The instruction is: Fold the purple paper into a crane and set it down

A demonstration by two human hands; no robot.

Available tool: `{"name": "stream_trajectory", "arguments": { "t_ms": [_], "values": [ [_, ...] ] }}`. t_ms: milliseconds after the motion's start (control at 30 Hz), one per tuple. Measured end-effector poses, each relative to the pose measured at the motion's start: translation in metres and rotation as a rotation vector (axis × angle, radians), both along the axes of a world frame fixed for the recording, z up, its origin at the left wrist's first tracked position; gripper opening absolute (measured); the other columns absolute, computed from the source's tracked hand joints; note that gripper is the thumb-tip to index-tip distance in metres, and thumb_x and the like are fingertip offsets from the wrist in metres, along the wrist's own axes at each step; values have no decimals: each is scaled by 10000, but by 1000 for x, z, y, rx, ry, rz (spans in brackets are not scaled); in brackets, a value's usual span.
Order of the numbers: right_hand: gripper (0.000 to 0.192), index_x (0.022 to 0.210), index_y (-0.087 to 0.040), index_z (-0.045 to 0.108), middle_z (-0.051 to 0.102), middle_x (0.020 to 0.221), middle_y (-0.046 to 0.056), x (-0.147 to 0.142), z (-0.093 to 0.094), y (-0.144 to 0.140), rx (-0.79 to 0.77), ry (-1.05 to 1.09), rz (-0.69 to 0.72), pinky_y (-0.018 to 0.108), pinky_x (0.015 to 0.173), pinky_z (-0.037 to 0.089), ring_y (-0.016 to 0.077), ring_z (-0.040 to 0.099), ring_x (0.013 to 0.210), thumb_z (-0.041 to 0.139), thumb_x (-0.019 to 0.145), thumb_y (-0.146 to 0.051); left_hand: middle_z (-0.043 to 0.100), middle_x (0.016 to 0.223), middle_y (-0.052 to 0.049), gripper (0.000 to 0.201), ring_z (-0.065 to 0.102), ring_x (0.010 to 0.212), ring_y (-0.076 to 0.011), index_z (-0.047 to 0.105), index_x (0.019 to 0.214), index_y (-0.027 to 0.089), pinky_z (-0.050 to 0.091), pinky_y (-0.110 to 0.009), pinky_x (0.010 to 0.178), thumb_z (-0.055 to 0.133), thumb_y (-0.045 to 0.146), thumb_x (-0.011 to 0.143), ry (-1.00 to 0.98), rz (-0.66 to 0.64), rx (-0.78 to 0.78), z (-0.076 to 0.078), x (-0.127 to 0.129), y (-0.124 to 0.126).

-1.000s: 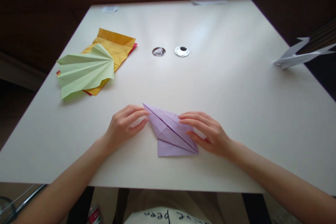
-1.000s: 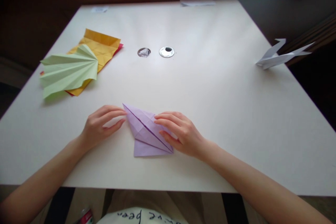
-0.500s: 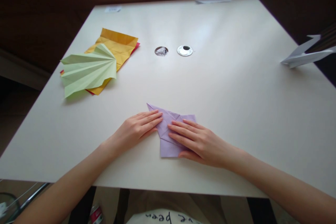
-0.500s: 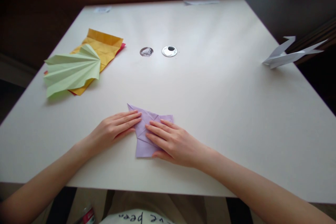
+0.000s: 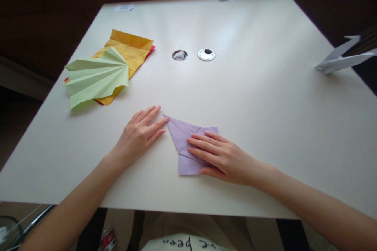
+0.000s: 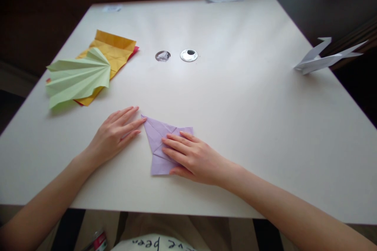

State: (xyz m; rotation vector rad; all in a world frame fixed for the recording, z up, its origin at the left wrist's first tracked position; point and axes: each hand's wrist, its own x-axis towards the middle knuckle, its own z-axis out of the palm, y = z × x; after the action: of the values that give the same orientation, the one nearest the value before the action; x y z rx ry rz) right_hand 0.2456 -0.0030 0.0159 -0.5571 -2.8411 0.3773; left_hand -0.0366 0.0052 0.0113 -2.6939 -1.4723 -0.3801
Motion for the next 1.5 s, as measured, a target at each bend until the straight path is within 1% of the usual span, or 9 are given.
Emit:
{"name": "stream_trajectory", "arguments": {
  "t_ms": [233, 733, 900, 1000, 1100, 1200, 1300, 1400, 1500],
  "values": [
    [449, 1275, -126, 484, 463, 1365, 83, 0, 1, 0, 13, 6, 3, 422, 1057, 362, 214, 404, 1278, 400, 920, -388, 475, 1345, -97, 330, 442, 1223, -237, 576, 1187, 204, 399, -390, 1001, 499, 285, 877, -12, -8, 24, 0, 0, 3],
    [438, 1248, -122, 509, 490, 1341, 86, 0, 1, 0, 26, 29, 2, 426, 1049, 370, 216, 426, 1261, 402, 918, -389, 457, 1355, -113, 330, 428, 1240, -268, 569, 1189, 223, 362, -448, 1011, 466, 306, 887, 2, 139, 31, 0, 6, 1],
    [441, 1242, -120, 515, 495, 1337, 86, 1, 1, 0, 25, 36, -1, 430, 1050, 367, 217, 426, 1261, 401, 917, -397, 463, 1345, -140, 431, 423, 1241, -279, 460, 1281, 167, 347, -462, 1016, 456, 338, 886, -32, 200, 40, -3, 6, 0],
    [439, 1240, -123, 516, 497, 1334, 88, 1, 1, 0, 21, 40, -2, 426, 1049, 367, 214, 429, 1259, 400, 917, -397, 432, 1372, -128, 450, 387, 1275, -254, 419, 1312, 185, 341, -430, 1033, 459, 323, 886, -54, 112, 39, -1, 7, -1],
    [442, 1248, -126, 508, 490, 1341, 89, 1, 1, 0, 17, 38, 0, 426, 1052, 361, 212, 426, 1261, 397, 918, -398, 367, 1422, -103, 381, 349, 1305, -250, 483, 1265, 242, 327, -433, 1044, 451, 320, 893, -4, -2, -16, 0, 8, -1],
    [445, 1251, -124, 505, 491, 1340, 91, 2, 0, -1, 18, 39, -1, 430, 1053, 360, 215, 423, 1264, 398, 917, -398, 388, 1405, -124, 365, 364, 1292, -272, 513, 1236, 216, 330, -459, 1033, 432, 333, 900, 10, 96, -11, -2, 7, 0],
    [439, 1240, -117, 513, 503, 1330, 93, 2, 0, -1, 21, 46, -3, 431, 1044, 371, 218, 431, 1257, 404, 916, -392, 441, 1361, -144, 404, 396, 1266, -282, 475, 1262, 173, 351, -465, 1018, 432, 342, 898, -36, 201, 4, -5, 4, 2],
    [424, 1232, -122, 519, 509, 1324, 93, 2, 0, -1, 23, 48, -2, 432, 1039, 378, 217, 440, 1249, 411, 915, -382, 453, 1356, -128, 441, 402, 1266, -259, 419, 1304, 172, 360, -445, 1028, 455, 317, 889, -115, 124, -13, -5, 3, 2],
    [420, 1226, -129, 525, 515, 1317, 99, 2, 2, -1, 16, 53, 0, 439, 1029, 386, 226, 458, 1231, 428, 908, -385, 472, 1351, -85, 422, 415, 1264, -223, 424, 1310, 217, 377, -407, 1031, 451, 267, 892, -163, -82, -69, -3, 6, 0]
  ]
}}
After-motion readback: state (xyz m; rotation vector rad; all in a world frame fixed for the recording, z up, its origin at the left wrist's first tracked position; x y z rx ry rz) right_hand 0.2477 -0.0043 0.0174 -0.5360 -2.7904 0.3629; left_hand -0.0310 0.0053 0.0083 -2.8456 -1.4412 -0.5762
